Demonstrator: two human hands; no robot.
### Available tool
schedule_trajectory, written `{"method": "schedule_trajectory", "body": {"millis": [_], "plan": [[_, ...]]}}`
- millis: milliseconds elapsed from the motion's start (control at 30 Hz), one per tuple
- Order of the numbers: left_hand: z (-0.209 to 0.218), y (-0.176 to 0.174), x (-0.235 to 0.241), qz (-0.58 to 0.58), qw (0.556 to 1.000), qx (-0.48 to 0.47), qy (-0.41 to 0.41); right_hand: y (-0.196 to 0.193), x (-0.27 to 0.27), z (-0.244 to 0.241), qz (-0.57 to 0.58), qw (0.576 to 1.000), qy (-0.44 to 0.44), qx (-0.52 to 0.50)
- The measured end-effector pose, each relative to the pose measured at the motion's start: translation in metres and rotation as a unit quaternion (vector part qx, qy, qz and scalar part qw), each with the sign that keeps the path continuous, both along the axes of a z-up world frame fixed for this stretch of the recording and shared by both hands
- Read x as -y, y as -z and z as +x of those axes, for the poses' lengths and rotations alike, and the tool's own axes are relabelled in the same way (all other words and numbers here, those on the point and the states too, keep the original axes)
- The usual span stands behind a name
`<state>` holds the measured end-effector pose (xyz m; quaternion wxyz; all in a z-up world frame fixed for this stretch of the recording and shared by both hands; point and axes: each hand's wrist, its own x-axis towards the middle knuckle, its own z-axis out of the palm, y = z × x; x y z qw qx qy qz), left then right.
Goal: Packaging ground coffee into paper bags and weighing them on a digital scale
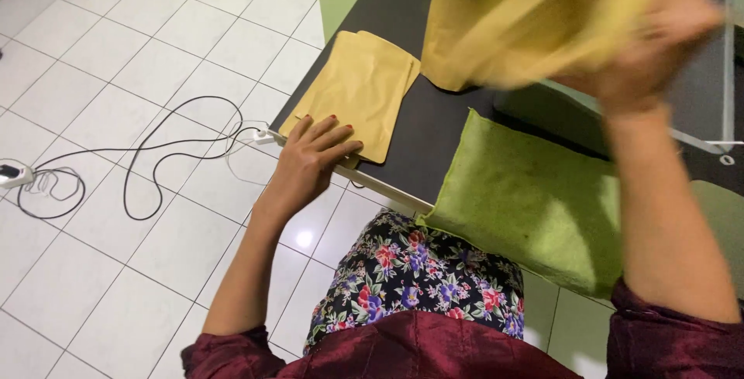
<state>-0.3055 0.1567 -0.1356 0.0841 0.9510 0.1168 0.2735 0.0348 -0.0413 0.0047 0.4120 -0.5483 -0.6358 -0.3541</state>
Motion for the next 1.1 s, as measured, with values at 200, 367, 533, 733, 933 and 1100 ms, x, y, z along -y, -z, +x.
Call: {"method": "schedule_trajectory", "body": {"millis": [200, 367, 533, 733, 933, 1100], "plan": [[-0.036, -0.009, 0.020, -0.089, 0.993, 0.054, 0.057, 0.058, -0.101, -0.085, -0.080, 0.996, -0.029, 0.005], [-0.074, -0.048, 0.044, -0.225, 0.956, -0.013, 0.187, 0.120, -0.140, -0.083, -0.143, 0.984, -0.043, -0.097], [-0.053, -0.072, 0.009, -0.307, 0.915, 0.107, 0.238, 0.161, -0.140, -0.059, -0.279, 0.941, -0.065, -0.182], [0.029, -0.067, -0.049, -0.252, 0.939, -0.146, 0.180, 0.169, -0.129, -0.056, -0.328, 0.930, -0.038, -0.161], [0.031, -0.040, -0.057, -0.193, 0.945, -0.181, 0.194, 0.190, -0.135, -0.051, -0.358, 0.924, -0.003, -0.132], [0.028, 0.007, -0.057, -0.006, 0.965, -0.224, 0.134, 0.179, -0.129, -0.062, -0.354, 0.932, 0.032, -0.068]]}}
